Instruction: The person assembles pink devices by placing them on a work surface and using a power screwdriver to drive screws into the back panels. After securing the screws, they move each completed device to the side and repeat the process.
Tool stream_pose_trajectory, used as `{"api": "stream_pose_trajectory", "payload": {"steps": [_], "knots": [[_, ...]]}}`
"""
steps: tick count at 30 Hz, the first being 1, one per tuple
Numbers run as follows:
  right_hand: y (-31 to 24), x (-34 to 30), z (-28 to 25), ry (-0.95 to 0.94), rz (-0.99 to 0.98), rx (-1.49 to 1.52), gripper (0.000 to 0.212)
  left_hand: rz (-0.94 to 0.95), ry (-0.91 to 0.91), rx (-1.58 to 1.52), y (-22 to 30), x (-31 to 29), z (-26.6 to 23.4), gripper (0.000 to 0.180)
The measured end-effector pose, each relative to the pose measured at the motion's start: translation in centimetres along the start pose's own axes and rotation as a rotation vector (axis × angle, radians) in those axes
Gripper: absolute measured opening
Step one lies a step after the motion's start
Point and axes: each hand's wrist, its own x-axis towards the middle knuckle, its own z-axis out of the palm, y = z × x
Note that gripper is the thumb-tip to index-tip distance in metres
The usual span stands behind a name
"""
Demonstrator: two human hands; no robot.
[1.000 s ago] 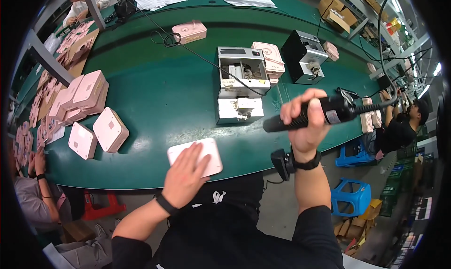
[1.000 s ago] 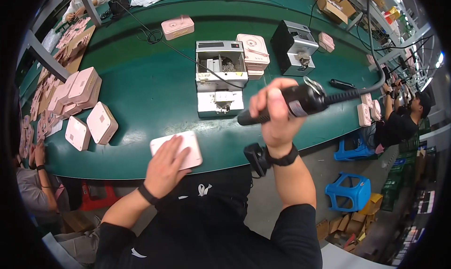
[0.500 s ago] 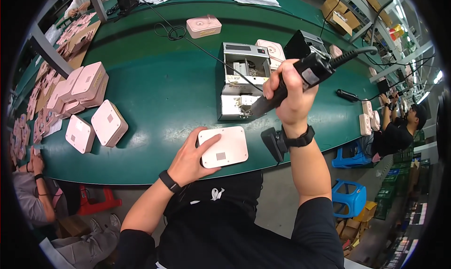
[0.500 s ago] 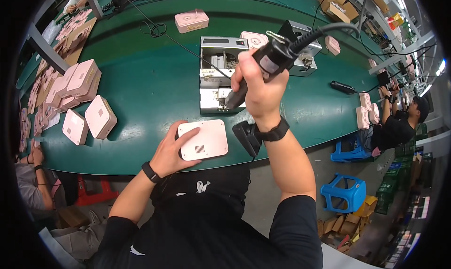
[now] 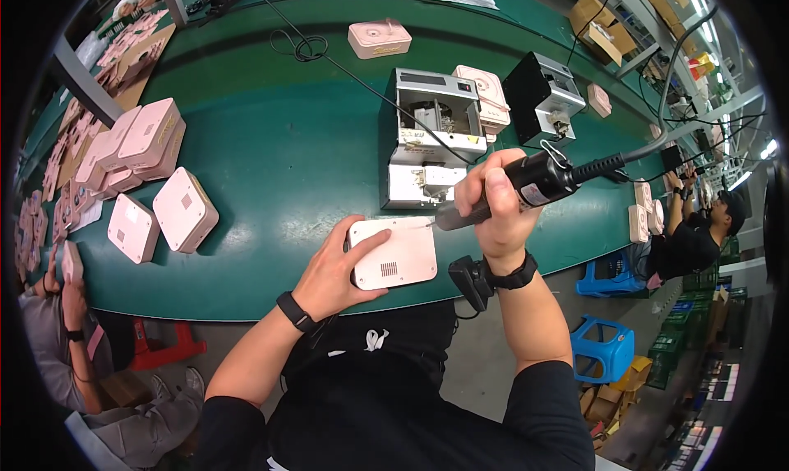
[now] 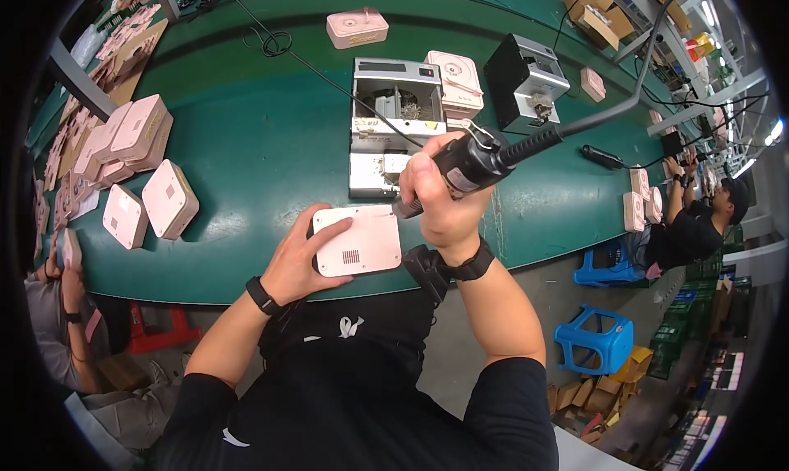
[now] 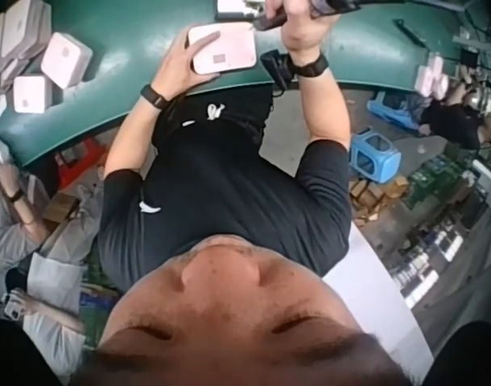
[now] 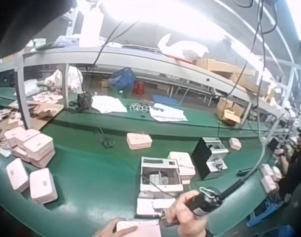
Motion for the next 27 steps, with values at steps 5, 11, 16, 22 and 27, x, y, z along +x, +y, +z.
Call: {"api": "stream_pose_trajectory", "payload": {"steps": [5,11,16,22,27], "knots": [[0.3,0.0,-0.1,0.008,0.025,0.036,0.021,-0.029,-0.002,0.018,-0.2,-0.1,0.3,0.085],[-0.1,-0.2,-0.4,-0.042,0.036,0.046,0.021,-0.029,0.010,0.050,-0.4,-0.1,0.4,0.084],[-2.8,1.7,0.1,0.082,-0.091,0.134,0.020,-0.018,0.000,0.034,-0.2,0.7,0.9,0.084],[-2.0,3.7,0.6,0.110,-0.068,0.007,0.020,-0.003,-0.012,0.039,0.0,1.9,1.6,0.085],[-1.8,2.6,0.9,-0.019,-0.030,-0.002,0.021,-0.004,-0.010,0.028,-0.3,1.7,1.6,0.084]]}}
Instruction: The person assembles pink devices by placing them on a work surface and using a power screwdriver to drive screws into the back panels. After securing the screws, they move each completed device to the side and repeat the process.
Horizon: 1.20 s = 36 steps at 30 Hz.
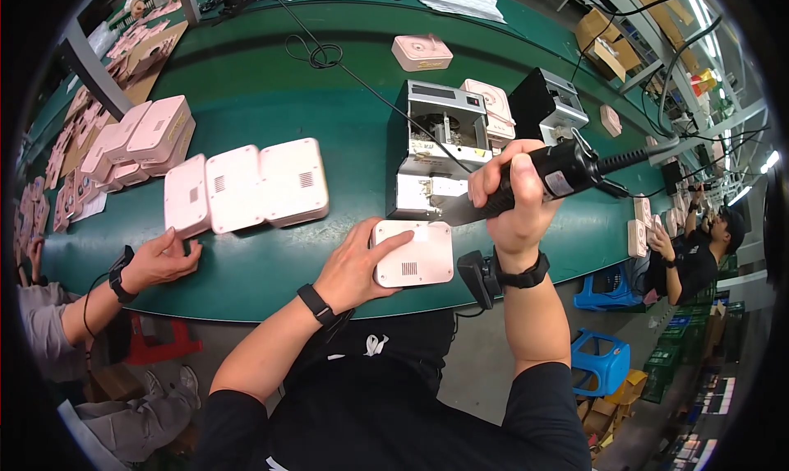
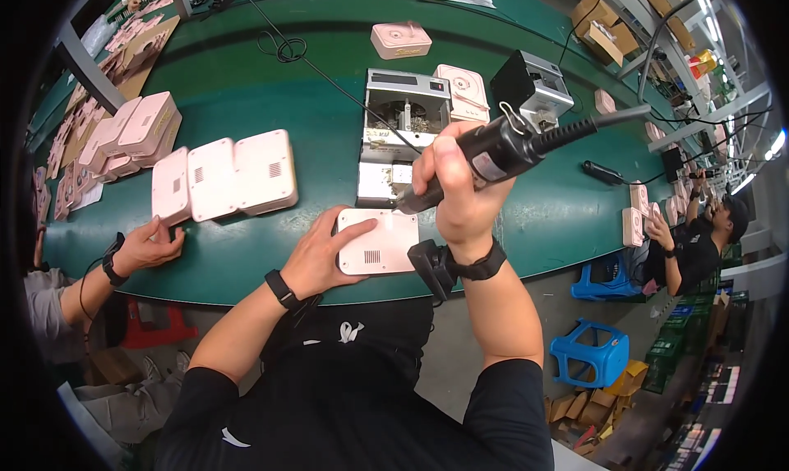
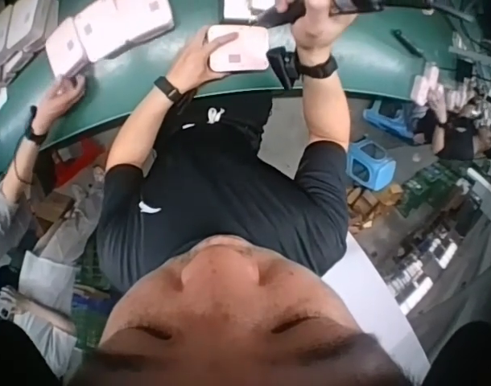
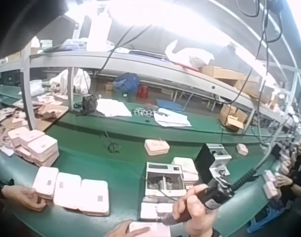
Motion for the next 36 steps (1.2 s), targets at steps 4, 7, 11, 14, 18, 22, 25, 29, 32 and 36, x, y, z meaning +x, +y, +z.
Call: {"api": "stream_pose_trajectory", "payload": {"steps": [4,7,11,14,18,22,25,29,32,36], "knots": [[0.4,-0.5,0.7,0.016,0.030,0.043,0.022,-0.004,-0.016,-0.003,0.1,0.1,-0.2,0.085],[1.4,-0.8,1.0,0.041,0.052,0.058,0.022,-0.003,-0.015,0.007,0.1,0.0,-0.2,0.084],[2.4,-1.1,1.0,0.054,0.072,0.065,0.022,0.003,-0.007,0.007,0.0,0.2,-0.1,0.083],[2.4,-1.2,0.9,0.028,0.061,0.072,0.022,0.008,-0.005,-0.001,-0.1,0.2,-0.1,0.083],[2.4,-1.7,0.9,0.012,0.066,0.109,0.021,0.017,-0.003,-0.007,0.0,0.1,-0.1,0.083],[1.9,-1.6,0.9,-0.053,0.036,0.047,0.020,0.023,0.006,0.003,0.2,0.0,0.0,0.082],[0.1,-1.6,0.1,0.047,0.022,0.079,0.021,0.018,-0.005,0.013,0.2,-0.1,0.2,0.081],[-0.6,0.0,-0.4,0.112,-0.118,0.042,0.023,0.048,0.004,0.006,0.8,0.3,0.9,0.080],[0.1,1.2,-0.1,0.119,-0.058,-0.021,0.025,0.037,-0.025,0.010,1.1,0.5,1.2,0.080],[-0.3,0.5,-0.3,0.053,0.024,0.011,0.026,0.047,-0.012,0.007,1.2,0.8,1.5,0.080]]}}
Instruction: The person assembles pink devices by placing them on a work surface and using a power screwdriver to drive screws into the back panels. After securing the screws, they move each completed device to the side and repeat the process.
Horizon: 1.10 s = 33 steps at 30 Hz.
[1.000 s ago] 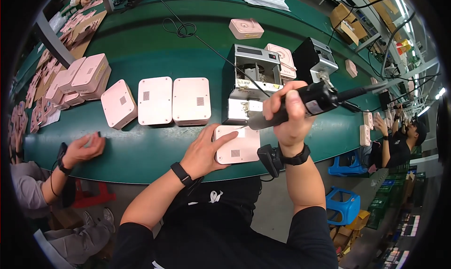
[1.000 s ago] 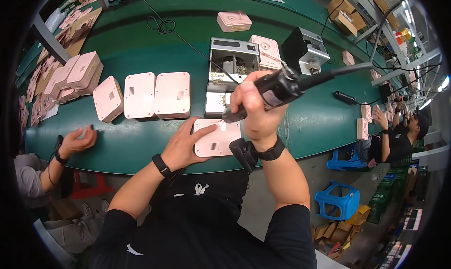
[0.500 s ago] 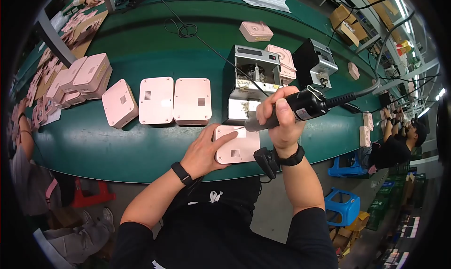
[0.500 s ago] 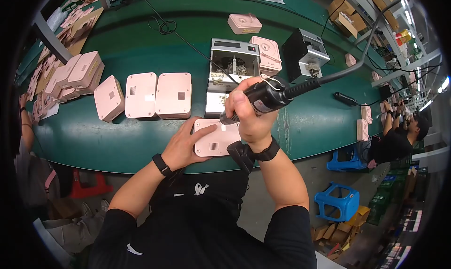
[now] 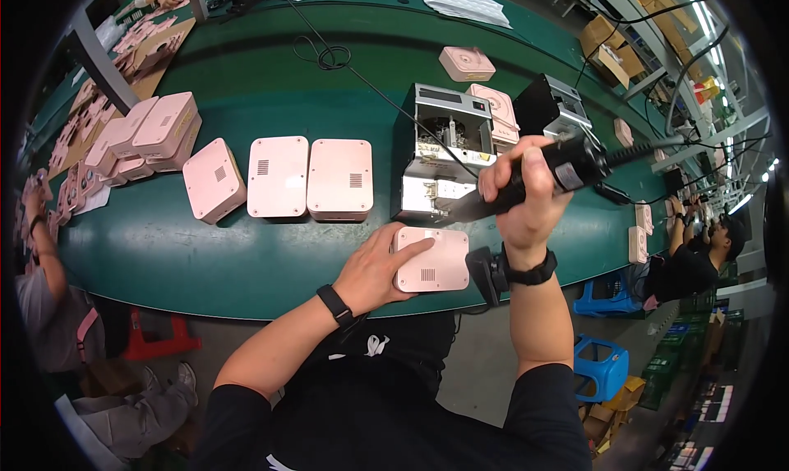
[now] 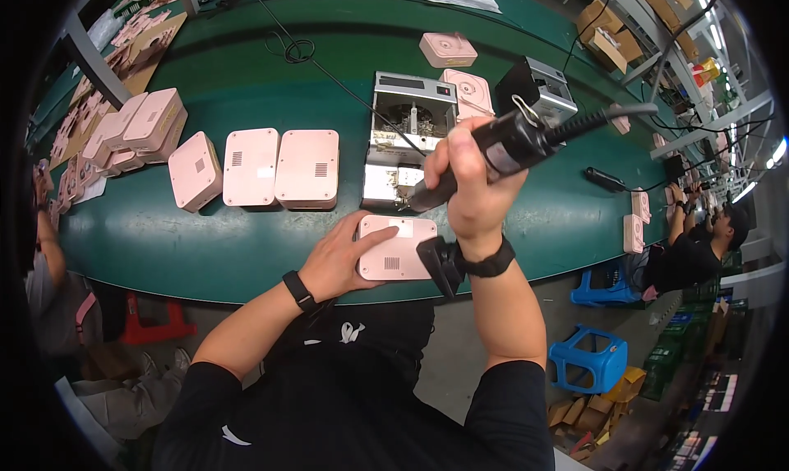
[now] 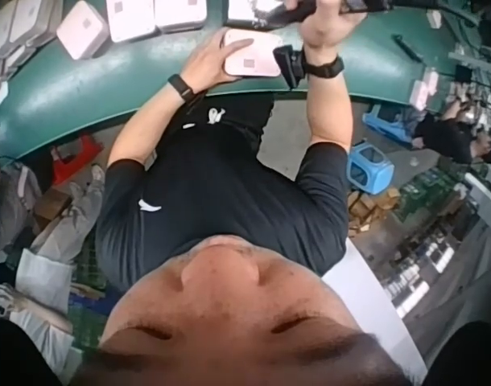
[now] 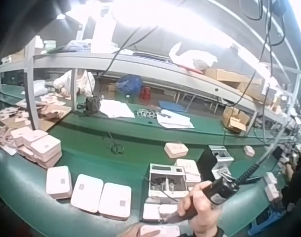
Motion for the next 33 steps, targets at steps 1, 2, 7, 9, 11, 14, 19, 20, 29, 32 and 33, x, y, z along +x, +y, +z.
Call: {"api": "stream_pose_trajectory", "payload": {"steps": [1,2,7,9,11,14,19,20,29,32,33], "knots": [[-0.1,-0.3,0.0,-0.037,0.028,0.034,0.026,-0.006,0.001,0.000,-0.1,0.1,0.0,0.080],[-0.3,-0.9,0.3,-0.040,0.034,0.032,0.026,-0.006,-0.002,-0.004,-0.1,0.1,-0.1,0.080],[-0.3,-2.7,2.7,-0.163,0.025,0.129,0.026,-0.006,-0.001,-0.008,0.0,0.1,-0.2,0.079],[0.1,-2.9,3.3,-0.181,0.048,0.103,0.026,-0.007,0.006,-0.008,-0.1,0.1,-0.1,0.078],[0.7,-2.9,3.7,-0.187,0.065,0.089,0.026,0.015,0.014,-0.008,-0.3,0.0,0.1,0.077],[1.5,-3.0,3.9,-0.197,0.092,0.061,0.026,0.024,0.022,-0.010,-0.3,-0.1,0.1,0.075],[1.9,-3.3,3.7,-0.211,0.079,0.063,0.025,0.039,0.030,-0.001,-0.4,0.1,0.0,0.074],[2.0,-3.4,3.6,-0.213,0.077,0.067,0.024,0.044,0.032,0.006,-0.4,0.0,0.0,0.074],[0.4,-2.7,1.8,-0.143,-0.040,0.092,0.022,0.006,0.036,-0.010,-0.3,-0.2,-0.6,0.075],[-0.7,-1.4,0.5,-0.028,-0.138,0.079,0.021,-0.033,0.046,0.036,-0.5,-0.7,-1.2,0.076],[-0.5,-1.0,0.5,-0.022,-0.140,0.077,0.021,-0.029,0.040,0.035,-0.5,-0.7,-1.2,0.076]]}}
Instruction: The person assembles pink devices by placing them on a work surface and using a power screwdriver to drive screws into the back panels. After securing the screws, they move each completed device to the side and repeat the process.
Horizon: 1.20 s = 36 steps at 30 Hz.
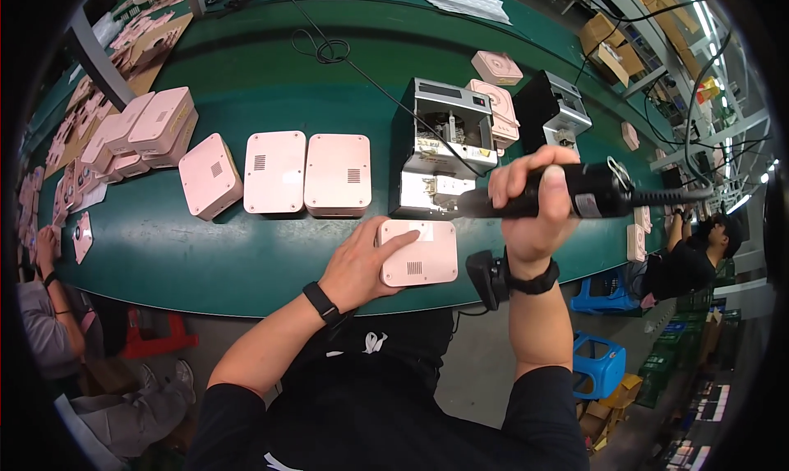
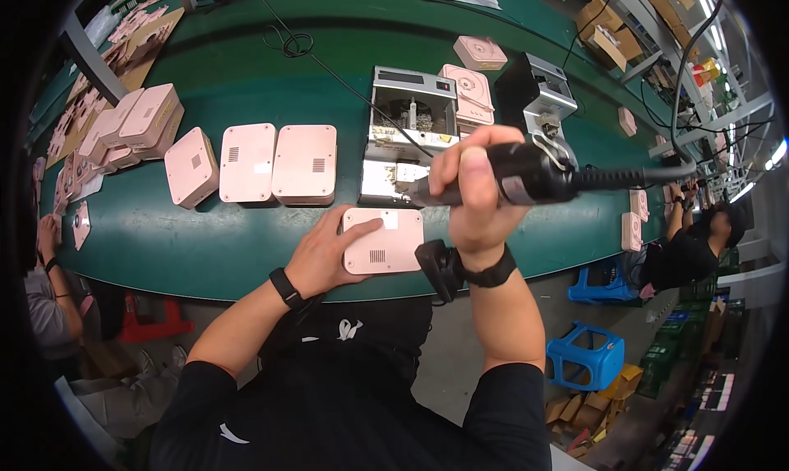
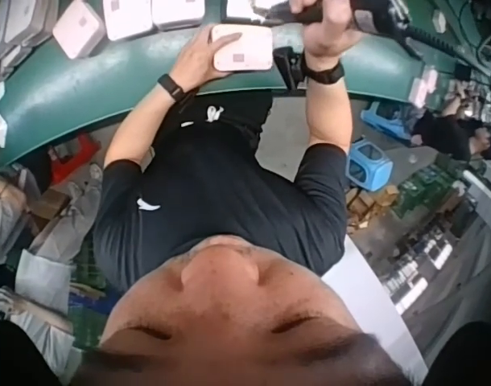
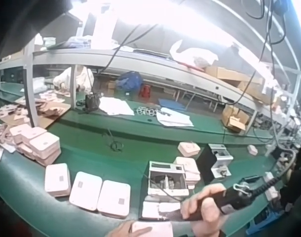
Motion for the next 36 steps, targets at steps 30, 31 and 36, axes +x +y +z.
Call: {"api": "stream_pose_trajectory", "payload": {"steps": [30,31,36], "knots": [[-1.7,-7.7,0.0,-0.114,0.286,0.027,0.043,0.012,0.035,0.027,-0.8,0.7,0.2,0.076],[-1.7,-7.7,-0.1,-0.114,0.293,0.037,0.043,0.009,0.034,0.027,-0.8,0.7,0.2,0.077],[-1.8,-7.4,-0.3,-0.133,0.300,0.017,0.042,0.011,0.026,0.029,-0.7,0.7,0.2,0.078]]}}
